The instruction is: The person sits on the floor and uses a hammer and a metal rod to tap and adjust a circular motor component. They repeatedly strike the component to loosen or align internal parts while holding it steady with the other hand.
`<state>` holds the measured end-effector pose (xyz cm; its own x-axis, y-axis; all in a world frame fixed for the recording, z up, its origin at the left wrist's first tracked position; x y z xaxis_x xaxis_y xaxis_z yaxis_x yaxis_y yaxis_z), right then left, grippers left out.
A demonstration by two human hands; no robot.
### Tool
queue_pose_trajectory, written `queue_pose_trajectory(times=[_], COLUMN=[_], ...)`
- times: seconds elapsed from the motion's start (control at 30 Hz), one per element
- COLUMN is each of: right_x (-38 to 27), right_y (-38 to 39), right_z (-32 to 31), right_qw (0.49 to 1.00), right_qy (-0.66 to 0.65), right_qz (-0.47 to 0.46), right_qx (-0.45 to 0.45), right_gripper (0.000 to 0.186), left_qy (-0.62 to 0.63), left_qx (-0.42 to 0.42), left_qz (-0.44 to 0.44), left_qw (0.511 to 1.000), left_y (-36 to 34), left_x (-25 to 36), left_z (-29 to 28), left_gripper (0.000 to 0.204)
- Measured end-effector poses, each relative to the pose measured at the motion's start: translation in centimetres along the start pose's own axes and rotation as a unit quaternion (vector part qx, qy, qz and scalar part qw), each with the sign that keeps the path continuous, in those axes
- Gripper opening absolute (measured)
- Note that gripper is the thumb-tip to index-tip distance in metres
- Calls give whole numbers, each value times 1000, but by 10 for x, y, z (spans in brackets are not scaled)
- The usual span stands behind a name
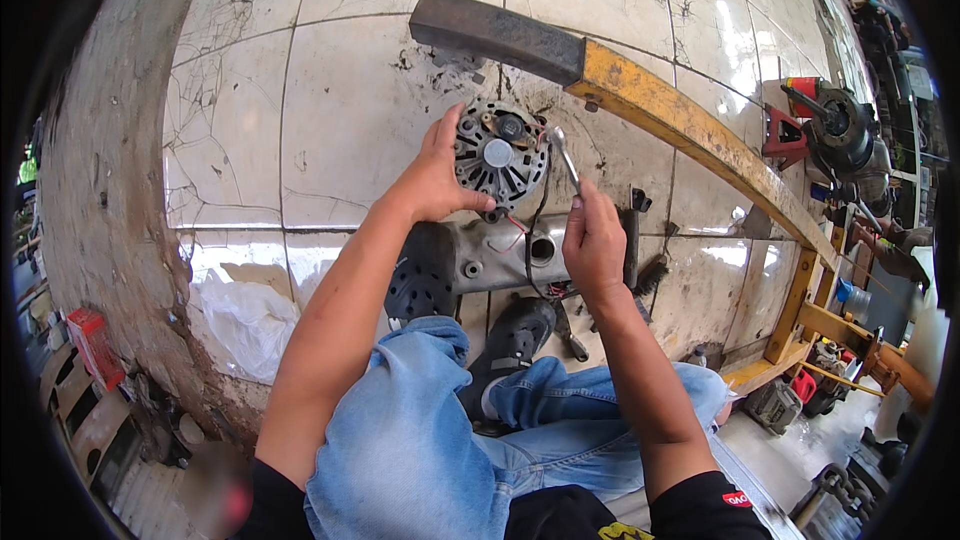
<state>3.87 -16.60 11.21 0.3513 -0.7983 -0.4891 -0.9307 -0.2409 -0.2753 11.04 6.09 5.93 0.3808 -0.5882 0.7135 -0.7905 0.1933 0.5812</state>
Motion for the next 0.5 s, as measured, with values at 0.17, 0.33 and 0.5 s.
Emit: queue_pose_trajectory(times=[0.17, 0.33, 0.5], right_x=[8, -9, -8], right_y=[9, -2, -7], right_z=[8, -1, -6], right_qw=[996, 1000, 1000], right_qy=[25, 7, -5], right_qz=[23, 14, 19], right_qx=[-88, 0, 6], right_gripper=[40, 37, 37], left_qy=[2, 0, 2], left_qx=[4, 9, 9], left_qz=[6, 3, 21], left_qw=[1000, 1000, 1000], left_y=[-1, 0, -4], left_x=[1, -1, -2], left_z=[-2, -3, -5], left_gripper=[142, 142, 142])
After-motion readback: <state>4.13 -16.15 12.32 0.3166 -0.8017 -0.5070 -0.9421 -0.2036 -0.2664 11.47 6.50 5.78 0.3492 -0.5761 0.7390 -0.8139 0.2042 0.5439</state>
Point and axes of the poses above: each hand's wrist, its own y-axis away from the middle knuckle, its own z-axis out of the palm, x = y × z, the point moved 3 cm from there along -y, towards the middle knuckle, and after that the axes turned 12 degrees about -z, right-handed, at the moved point
